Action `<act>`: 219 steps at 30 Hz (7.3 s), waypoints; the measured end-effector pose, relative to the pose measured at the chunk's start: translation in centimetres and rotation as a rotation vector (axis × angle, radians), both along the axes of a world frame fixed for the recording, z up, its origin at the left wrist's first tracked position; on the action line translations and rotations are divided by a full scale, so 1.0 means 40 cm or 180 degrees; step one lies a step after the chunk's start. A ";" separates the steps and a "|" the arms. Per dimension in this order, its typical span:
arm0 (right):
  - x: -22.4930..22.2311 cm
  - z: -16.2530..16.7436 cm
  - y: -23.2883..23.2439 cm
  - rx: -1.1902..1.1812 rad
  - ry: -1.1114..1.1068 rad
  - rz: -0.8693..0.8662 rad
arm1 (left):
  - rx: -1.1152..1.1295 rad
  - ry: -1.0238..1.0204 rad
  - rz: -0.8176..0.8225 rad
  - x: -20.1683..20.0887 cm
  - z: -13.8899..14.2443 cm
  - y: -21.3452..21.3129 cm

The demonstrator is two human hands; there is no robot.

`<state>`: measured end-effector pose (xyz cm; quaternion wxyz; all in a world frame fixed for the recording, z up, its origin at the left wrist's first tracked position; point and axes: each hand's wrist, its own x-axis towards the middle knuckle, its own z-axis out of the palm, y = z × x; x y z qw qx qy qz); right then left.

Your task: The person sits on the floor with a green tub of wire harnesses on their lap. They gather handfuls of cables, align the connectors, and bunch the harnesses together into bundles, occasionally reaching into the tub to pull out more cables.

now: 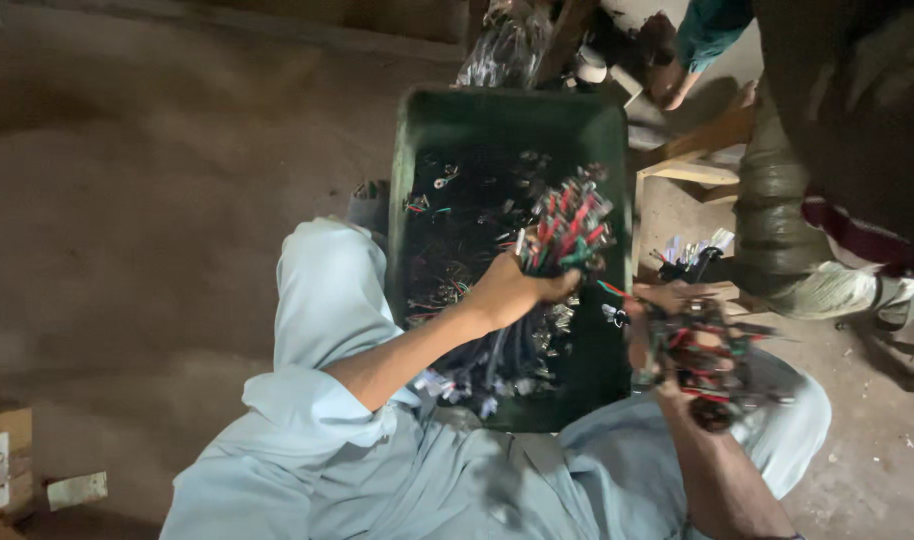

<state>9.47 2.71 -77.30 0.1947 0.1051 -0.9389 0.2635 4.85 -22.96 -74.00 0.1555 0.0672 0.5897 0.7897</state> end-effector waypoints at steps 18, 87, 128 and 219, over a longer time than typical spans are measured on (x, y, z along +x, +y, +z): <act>-0.074 0.139 -0.179 -0.4375 -0.0989 -0.0894 | 0.0607 -0.1399 0.0522 -0.018 0.002 -0.036; -0.114 0.175 -0.083 -0.5199 -0.2891 0.1002 | 0.1111 -0.1660 0.0012 -0.050 0.023 -0.068; -0.086 0.139 -0.137 -0.3950 -0.1850 -0.0171 | 0.0814 -0.1581 0.1105 -0.036 0.028 0.031; -0.072 0.114 -0.144 -0.5016 -0.2363 0.0118 | 0.0210 -0.0462 0.0230 0.013 0.033 0.047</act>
